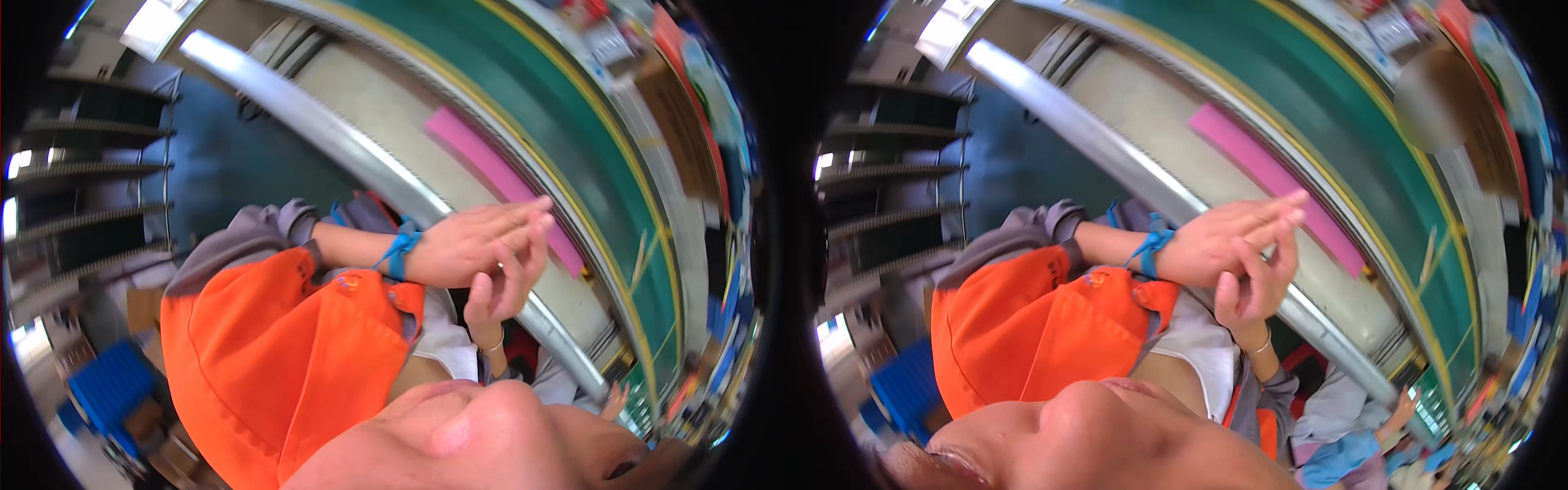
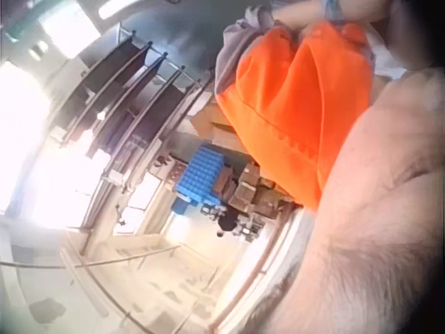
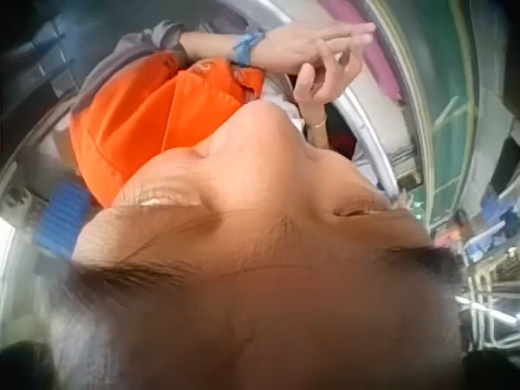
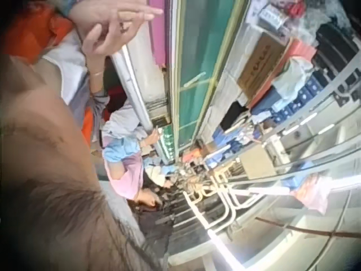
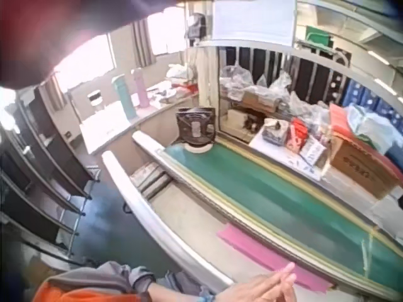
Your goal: The recorder is assembling components onto several green printed circuit boards (PCBs) on a factory assembly line.
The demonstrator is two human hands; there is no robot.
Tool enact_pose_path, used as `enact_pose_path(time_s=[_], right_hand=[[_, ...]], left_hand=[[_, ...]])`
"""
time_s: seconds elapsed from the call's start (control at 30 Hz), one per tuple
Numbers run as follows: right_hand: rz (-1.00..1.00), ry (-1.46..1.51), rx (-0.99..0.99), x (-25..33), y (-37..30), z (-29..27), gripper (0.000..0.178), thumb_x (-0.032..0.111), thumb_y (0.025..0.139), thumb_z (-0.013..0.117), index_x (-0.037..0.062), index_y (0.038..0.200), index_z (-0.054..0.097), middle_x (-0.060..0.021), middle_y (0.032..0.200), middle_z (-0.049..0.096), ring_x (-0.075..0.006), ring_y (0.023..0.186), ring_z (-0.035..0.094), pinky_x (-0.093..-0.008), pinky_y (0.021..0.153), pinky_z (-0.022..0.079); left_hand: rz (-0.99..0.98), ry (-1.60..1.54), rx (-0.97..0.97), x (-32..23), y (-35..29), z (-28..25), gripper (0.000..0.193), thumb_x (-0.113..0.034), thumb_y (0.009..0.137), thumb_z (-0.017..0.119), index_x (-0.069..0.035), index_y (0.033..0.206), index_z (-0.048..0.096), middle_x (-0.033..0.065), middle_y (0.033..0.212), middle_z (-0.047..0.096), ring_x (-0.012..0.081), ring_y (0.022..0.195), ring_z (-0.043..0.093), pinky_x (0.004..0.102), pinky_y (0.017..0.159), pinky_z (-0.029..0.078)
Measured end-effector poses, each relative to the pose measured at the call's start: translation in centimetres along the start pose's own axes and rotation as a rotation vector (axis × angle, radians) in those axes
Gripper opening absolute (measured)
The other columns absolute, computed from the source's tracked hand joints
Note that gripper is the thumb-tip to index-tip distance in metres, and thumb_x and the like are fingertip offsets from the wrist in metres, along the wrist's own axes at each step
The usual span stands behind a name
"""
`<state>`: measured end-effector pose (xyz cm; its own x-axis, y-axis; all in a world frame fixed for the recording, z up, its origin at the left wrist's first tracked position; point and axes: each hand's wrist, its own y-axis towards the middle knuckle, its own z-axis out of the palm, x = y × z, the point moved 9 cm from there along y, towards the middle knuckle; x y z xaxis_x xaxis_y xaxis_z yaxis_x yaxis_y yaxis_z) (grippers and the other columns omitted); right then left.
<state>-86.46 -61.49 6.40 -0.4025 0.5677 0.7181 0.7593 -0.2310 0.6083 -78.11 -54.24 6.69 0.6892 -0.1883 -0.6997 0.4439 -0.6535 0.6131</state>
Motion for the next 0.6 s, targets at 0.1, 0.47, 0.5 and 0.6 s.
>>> enact_pose_path(time_s=[0.1, 0.47, 0.5, 0.6], right_hand=[[0.031, 0.000, -0.049, -0.6, -0.9, -0.6, 0.043, 0.022, 0.096, 0.056, -0.0026, 0.130, 0.064, -0.0275, 0.163, 0.035, -0.0451, 0.153, 0.033, -0.0590, 0.124, 0.030], [-0.077, 0.049, -0.142, 0.0, -0.2, 3.0, 0.043, 0.012, 0.095, 0.057, -0.0056, 0.134, 0.060, -0.0243, 0.151, 0.051, -0.0379, 0.141, 0.051, -0.0500, 0.115, 0.045], [-0.069, 0.083, -0.139, 0.1, 0.2, 3.6, 0.042, 0.012, 0.096, 0.057, -0.0055, 0.134, 0.060, -0.0241, 0.150, 0.051, -0.0377, 0.140, 0.051, -0.0497, 0.114, 0.046], [-0.036, 0.169, -0.110, 0.4, 0.6, 5.5, 0.042, 0.011, 0.096, 0.057, -0.0054, 0.134, 0.059, -0.0235, 0.148, 0.052, -0.0369, 0.139, 0.052, -0.0488, 0.113, 0.046]], left_hand=[[0.050, -0.069, 0.017, 0.5, 0.0, 1.5, 0.070, -0.018, 0.097, 0.061, -0.003, 0.161, 0.036, 0.0266, 0.163, 0.039, 0.0433, 0.142, 0.051, 0.0471, 0.110, 0.047], [0.113, -0.033, -0.149, 0.6, -1.9, -0.7, 0.049, -0.026, 0.095, 0.055, 0.003, 0.133, 0.058, 0.0214, 0.134, 0.062, 0.0358, 0.126, 0.062, 0.0424, 0.098, 0.053], [0.108, -0.046, -0.124, 0.6, -1.7, -0.1, 0.044, -0.023, 0.092, 0.056, 0.003, 0.128, 0.061, 0.0210, 0.130, 0.064, 0.0362, 0.122, 0.063, 0.0427, 0.095, 0.054], [0.087, -0.104, -0.062, 0.2, -1.9, 0.6, 0.032, -0.013, 0.084, 0.059, 0.004, 0.110, 0.069, 0.0196, 0.116, 0.069, 0.0375, 0.109, 0.067, 0.0438, 0.088, 0.056]])
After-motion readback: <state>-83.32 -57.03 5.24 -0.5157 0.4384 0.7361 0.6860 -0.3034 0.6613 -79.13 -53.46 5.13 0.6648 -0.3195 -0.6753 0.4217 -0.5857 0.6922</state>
